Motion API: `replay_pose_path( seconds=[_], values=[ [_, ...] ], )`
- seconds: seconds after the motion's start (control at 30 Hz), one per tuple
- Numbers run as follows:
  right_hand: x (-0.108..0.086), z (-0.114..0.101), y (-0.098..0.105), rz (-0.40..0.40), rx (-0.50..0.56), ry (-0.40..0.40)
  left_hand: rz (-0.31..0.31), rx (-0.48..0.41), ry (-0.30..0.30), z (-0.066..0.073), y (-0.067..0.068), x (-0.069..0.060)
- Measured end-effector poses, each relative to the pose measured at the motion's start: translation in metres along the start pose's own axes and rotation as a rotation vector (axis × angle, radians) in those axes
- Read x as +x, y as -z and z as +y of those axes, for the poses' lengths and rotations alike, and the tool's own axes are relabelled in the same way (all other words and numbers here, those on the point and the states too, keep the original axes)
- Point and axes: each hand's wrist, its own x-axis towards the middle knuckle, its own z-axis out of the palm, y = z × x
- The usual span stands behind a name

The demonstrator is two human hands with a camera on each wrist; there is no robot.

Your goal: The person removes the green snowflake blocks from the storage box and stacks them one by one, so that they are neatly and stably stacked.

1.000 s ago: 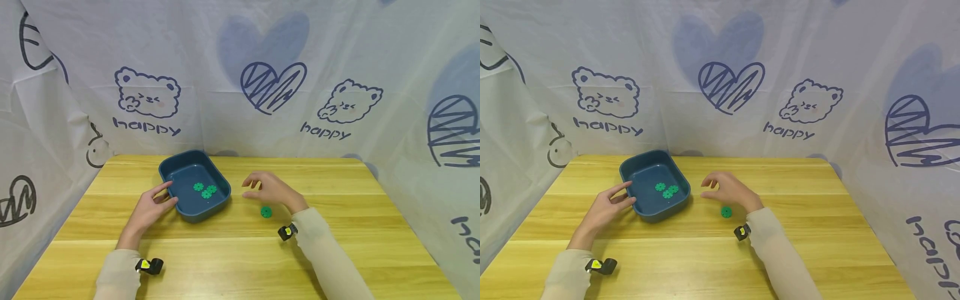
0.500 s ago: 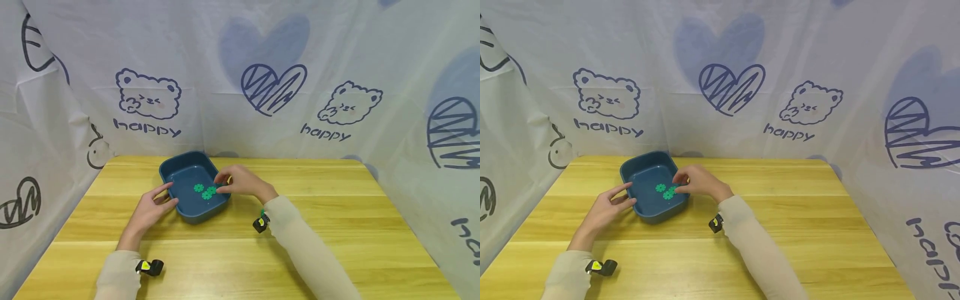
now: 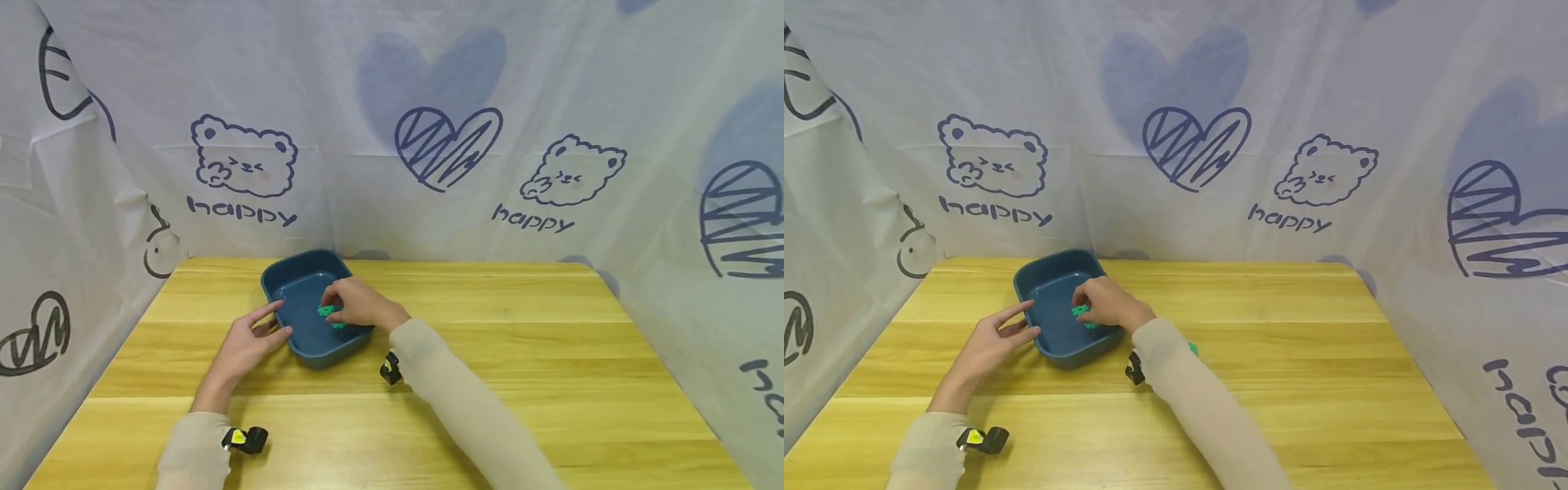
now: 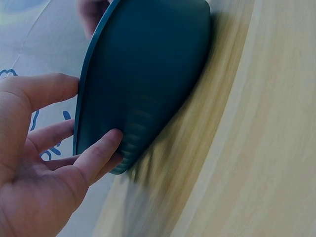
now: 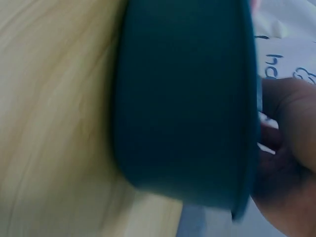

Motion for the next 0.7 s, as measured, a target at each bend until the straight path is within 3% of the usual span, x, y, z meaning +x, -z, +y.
replay_pose_path(
  seconds=[0.47, 0.7],
  values=[
    [0.028, -0.005, -0.022, -0.03, -0.165, -0.18, -0.005, -0.001, -0.004, 0.0, 0.002, 0.001],
    [0.03, -0.003, -0.027, -0.041, -0.182, -0.162, -0.009, -0.004, 0.0, -0.001, 0.002, 0.0]
  ],
)
